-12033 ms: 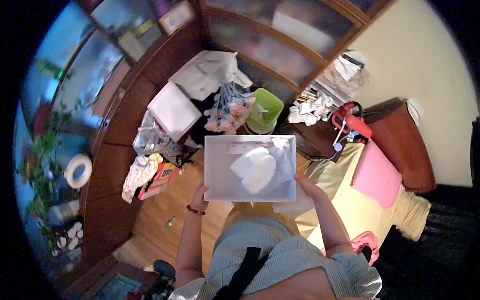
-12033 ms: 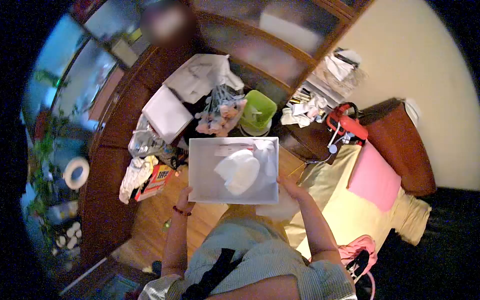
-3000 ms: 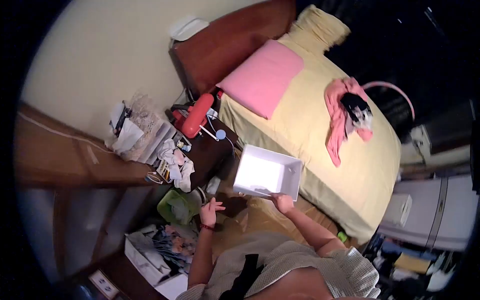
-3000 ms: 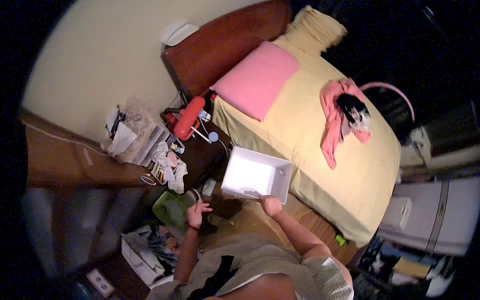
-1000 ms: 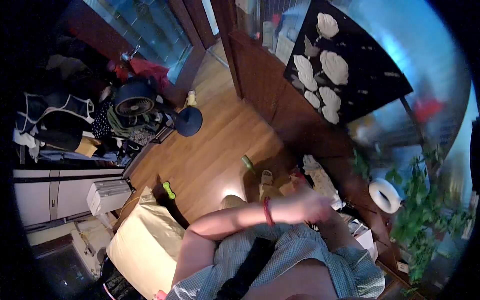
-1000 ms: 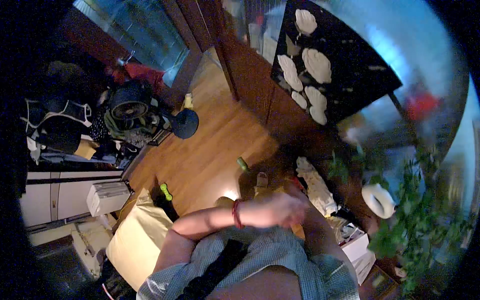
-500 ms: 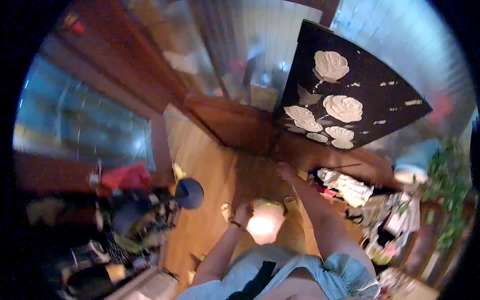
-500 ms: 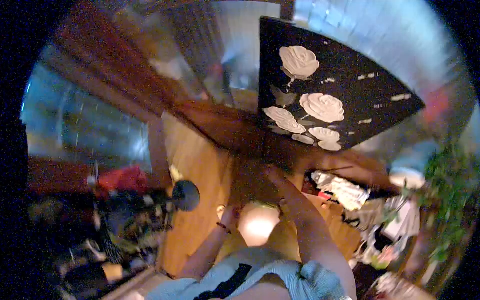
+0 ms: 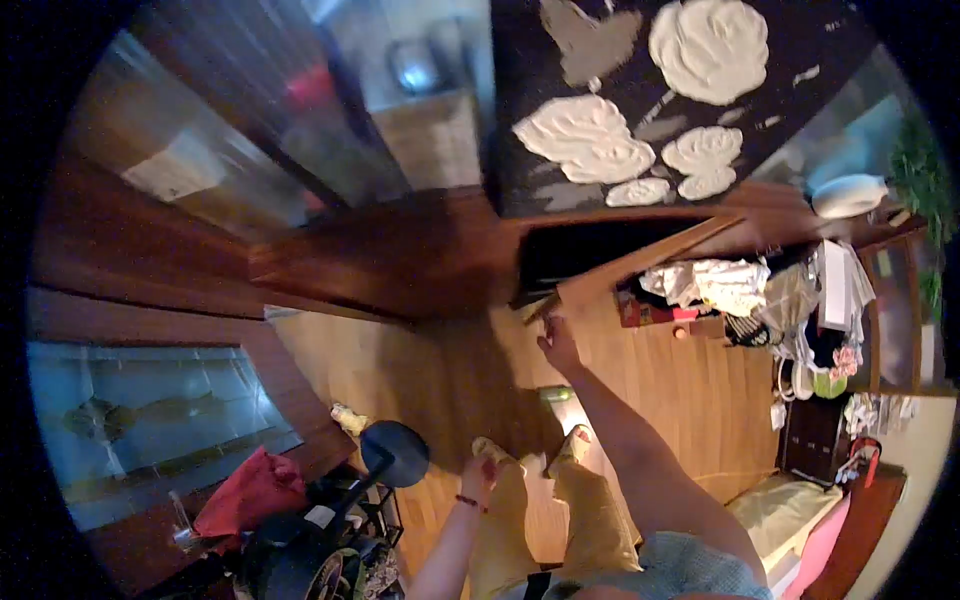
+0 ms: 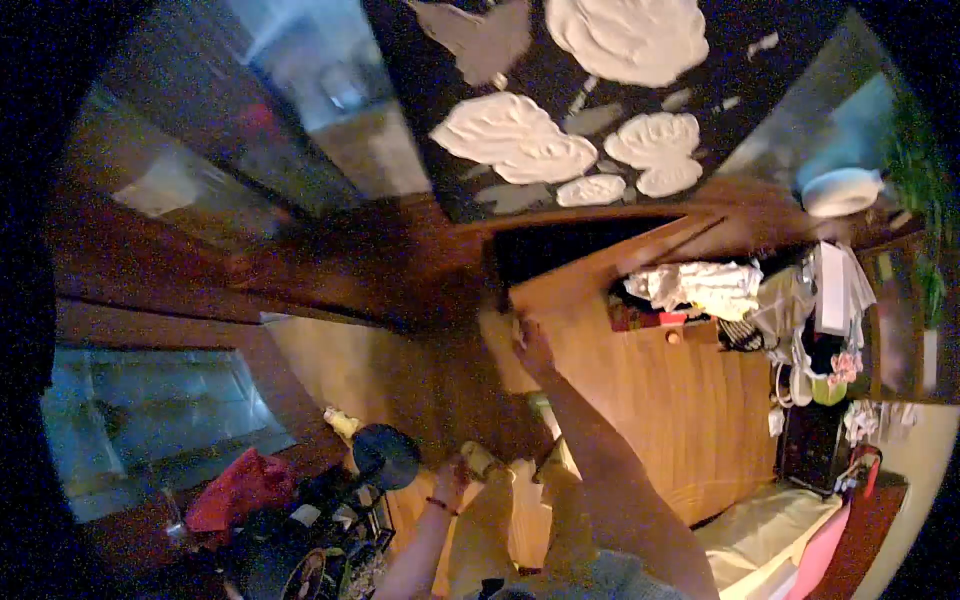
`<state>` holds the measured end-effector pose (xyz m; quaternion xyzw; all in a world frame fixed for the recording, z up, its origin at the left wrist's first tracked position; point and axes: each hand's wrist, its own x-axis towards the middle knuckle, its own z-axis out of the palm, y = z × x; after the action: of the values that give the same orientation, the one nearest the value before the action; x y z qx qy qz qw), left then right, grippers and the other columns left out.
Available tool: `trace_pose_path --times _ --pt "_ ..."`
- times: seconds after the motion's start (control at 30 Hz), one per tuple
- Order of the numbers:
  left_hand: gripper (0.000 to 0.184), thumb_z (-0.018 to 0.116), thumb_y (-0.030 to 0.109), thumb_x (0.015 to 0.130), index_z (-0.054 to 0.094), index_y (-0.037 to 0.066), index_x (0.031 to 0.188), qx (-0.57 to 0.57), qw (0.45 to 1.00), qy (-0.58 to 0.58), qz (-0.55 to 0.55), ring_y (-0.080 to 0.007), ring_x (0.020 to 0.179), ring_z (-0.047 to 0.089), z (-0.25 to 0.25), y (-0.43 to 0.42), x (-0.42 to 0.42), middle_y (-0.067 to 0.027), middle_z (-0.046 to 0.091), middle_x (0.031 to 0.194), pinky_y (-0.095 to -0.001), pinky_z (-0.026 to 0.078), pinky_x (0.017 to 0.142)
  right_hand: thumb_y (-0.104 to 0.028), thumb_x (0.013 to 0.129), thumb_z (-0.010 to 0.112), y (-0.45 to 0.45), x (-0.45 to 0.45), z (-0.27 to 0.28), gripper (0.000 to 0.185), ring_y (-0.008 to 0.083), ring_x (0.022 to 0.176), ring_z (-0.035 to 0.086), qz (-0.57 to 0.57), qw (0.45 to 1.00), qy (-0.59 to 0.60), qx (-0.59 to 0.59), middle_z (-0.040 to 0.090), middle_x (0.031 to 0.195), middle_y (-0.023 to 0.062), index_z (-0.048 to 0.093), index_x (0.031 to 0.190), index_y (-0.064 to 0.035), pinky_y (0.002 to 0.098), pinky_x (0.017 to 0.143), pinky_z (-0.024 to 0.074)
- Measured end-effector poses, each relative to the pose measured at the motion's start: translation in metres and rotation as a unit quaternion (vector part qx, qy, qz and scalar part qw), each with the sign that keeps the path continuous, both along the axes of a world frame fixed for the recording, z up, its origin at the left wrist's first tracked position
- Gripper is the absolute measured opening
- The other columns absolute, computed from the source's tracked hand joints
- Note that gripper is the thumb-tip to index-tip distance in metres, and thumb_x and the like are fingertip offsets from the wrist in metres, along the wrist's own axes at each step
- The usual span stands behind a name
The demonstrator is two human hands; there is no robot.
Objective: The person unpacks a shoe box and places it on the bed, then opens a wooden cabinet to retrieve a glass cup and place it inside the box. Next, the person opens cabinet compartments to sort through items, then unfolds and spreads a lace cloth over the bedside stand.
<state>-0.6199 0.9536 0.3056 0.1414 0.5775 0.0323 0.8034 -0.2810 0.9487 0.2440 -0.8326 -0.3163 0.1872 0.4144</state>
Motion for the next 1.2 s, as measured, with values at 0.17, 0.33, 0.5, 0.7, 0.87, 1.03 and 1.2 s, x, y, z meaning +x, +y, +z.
trace_pose_path --times 0.17,0.33,0.5,0.7,0.87,1.03,1.2 --pt "0.014 0.047 0.015 0.088 0.059 0.007 0.090 0.093 0.995 -0.008 -0.033 -0.0137 0.065 0.056 -0.058 0.020 0.066 -0.0046 0.059 0.075 -0.0285 0.046 0.055 -0.026 0.075 0.068 -0.134 -0.058 0.045 0.054 0.0356 0.103 0.051 -0.134 0.876 0.246 -0.393 0.051 0.115 0.0224 0.046 0.118 -0.0012 0.0399 0.084 0.0428" --pt "0.020 0.046 0.012 0.090 0.058 0.004 0.103 0.399 0.908 -0.025 -0.127 -0.0213 0.086 0.060 -0.058 0.082 0.184 -0.0084 0.063 0.091 -0.0304 0.048 0.076 -0.025 0.084 0.059 -0.245 -0.045 0.038 0.045 0.0358 0.109 0.046 -0.349 0.934 -0.010 -0.071 0.051 0.116 0.0236 0.048 0.119 0.0016 0.0405 0.096 0.0328" --pt "0.027 0.047 0.015 0.092 0.048 0.000 0.114 0.833 0.527 0.057 -0.158 -0.0294 0.097 0.058 -0.068 0.146 0.277 -0.0175 0.059 0.106 -0.0343 0.043 0.088 -0.018 0.085 0.054 -0.329 0.006 -0.046 0.034 0.0404 0.101 0.048 -0.356 0.915 -0.187 -0.043 0.053 0.111 0.0235 0.052 0.111 0.0039 0.0425 0.091 0.0362" --pt "0.017 0.040 0.015 0.095 0.049 0.000 0.092 0.806 0.581 0.006 -0.110 -0.0325 0.074 0.061 -0.096 0.156 0.317 -0.0150 0.062 0.078 -0.0394 0.046 0.065 -0.027 0.087 0.048 -0.354 0.029 -0.113 0.049 0.0376 0.110 0.045 -0.350 0.884 -0.281 0.128 0.046 0.123 0.0224 0.039 0.123 0.0045 0.0439 0.096 0.0329" --pt "0.022 0.039 0.017 0.095 0.048 0.000 0.084 0.822 0.564 -0.008 -0.079 -0.0331 0.065 0.058 -0.106 0.152 0.313 -0.0167 0.057 0.069 -0.0408 0.043 0.058 -0.038 0.090 0.046 -0.336 0.043 -0.106 0.063 0.0281 0.120 0.038 -0.326 0.865 -0.239 0.296 0.038 0.131 0.0178 0.030 0.130 0.0071 0.0380 0.102 0.0264" --pt "0.025 0.037 0.018 0.096 0.049 0.000 0.084 0.829 0.547 0.020 -0.116 -0.0299 0.061 0.055 -0.105 0.117 0.254 -0.0147 0.055 0.065 -0.0371 0.043 0.059 -0.038 0.091 0.045 -0.311 0.037 -0.096 0.059 0.0259 0.120 0.036 -0.429 0.793 -0.367 0.227 0.038 0.129 0.0166 0.032 0.127 0.0057 0.0369 0.103 0.0243" --pt "0.026 0.038 0.018 0.095 0.053 -0.003 0.090 0.795 0.593 -0.055 -0.114 -0.0232 0.068 0.054 -0.140 0.091 0.140 -0.0121 0.057 0.074 -0.0360 0.043 0.063 -0.022 0.084 0.050 -0.252 -0.015 -0.029 0.033 0.0235 0.104 0.041 -0.342 0.611 -0.621 0.352 0.044 0.108 0.0132 0.040 0.108 -0.0028 0.0392 0.093 0.0323"
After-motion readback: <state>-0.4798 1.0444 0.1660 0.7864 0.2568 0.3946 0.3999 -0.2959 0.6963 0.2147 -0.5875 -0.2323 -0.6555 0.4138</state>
